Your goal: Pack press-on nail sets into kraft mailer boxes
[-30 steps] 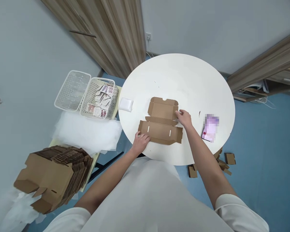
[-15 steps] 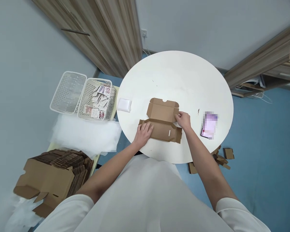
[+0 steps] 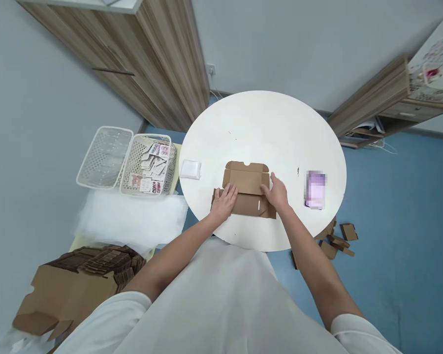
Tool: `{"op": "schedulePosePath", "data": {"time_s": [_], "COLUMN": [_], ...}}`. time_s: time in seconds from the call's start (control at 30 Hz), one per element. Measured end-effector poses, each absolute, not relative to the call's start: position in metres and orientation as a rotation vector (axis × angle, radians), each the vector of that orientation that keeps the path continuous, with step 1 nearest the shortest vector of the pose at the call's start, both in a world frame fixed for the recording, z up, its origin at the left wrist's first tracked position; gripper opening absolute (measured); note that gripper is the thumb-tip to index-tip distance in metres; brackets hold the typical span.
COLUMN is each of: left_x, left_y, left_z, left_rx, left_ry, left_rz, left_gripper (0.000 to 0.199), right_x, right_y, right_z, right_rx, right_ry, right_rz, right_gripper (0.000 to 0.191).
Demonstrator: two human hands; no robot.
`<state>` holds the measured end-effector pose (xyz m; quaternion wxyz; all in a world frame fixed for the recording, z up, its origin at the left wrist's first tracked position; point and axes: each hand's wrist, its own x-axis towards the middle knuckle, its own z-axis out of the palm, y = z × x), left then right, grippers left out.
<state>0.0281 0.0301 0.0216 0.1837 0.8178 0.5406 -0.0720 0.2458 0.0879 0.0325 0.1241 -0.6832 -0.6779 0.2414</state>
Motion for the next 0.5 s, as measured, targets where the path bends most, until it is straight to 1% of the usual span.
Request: {"op": "schedulePosePath", "data": {"time_s": [0.07, 0.1, 0.17, 0.23, 0.27, 0.33, 0.4, 0.5], "left_x": [0.026, 0.025, 0.023, 0.021, 0.019, 0.014, 0.004, -0.022], "left_y": [0.030, 0.030, 0.031, 0.032, 0.032, 0.030, 0.025, 0.006], "left_z": [0.021, 0.020, 0.019, 0.020, 0.020, 0.023, 0.024, 0.020], "left_rx": [2.311, 2.313, 2.312, 2.301, 2.299, 2.305, 2.306, 2.146], "left_ry": [1.513, 1.505, 1.491, 1.481, 1.471, 1.451, 1.473, 1.713], "left_rz": [-0.178, -0.160, -0.117, -0.084, -0.075, -0.067, -0.041, 0.074], "left_gripper": [0.097, 0.097, 0.096, 0.094, 0.094, 0.097, 0.104, 0.114], "right_x": [0.243, 0.241, 0.234, 0.227, 0.222, 0.214, 0.206, 0.198], "right_y": [0.074, 0.066, 0.049, 0.035, 0.030, 0.023, 0.019, 0.014], "right_z": [0.039, 0.041, 0.040, 0.032, 0.027, 0.018, 0.011, 0.007], "right_rx": [-1.860, -1.763, -1.565, -1.552, -1.592, -1.676, -1.730, -1.753], "right_ry": [-2.171, -2.309, -2.597, -2.744, -2.776, -2.793, -2.783, -2.769], "right_rz": [0.523, 0.497, 0.562, 0.604, 0.607, 0.587, 0.556, 0.543], "right_gripper": [0.071, 0.079, 0.091, 0.105, 0.108, 0.108, 0.106, 0.106]}}
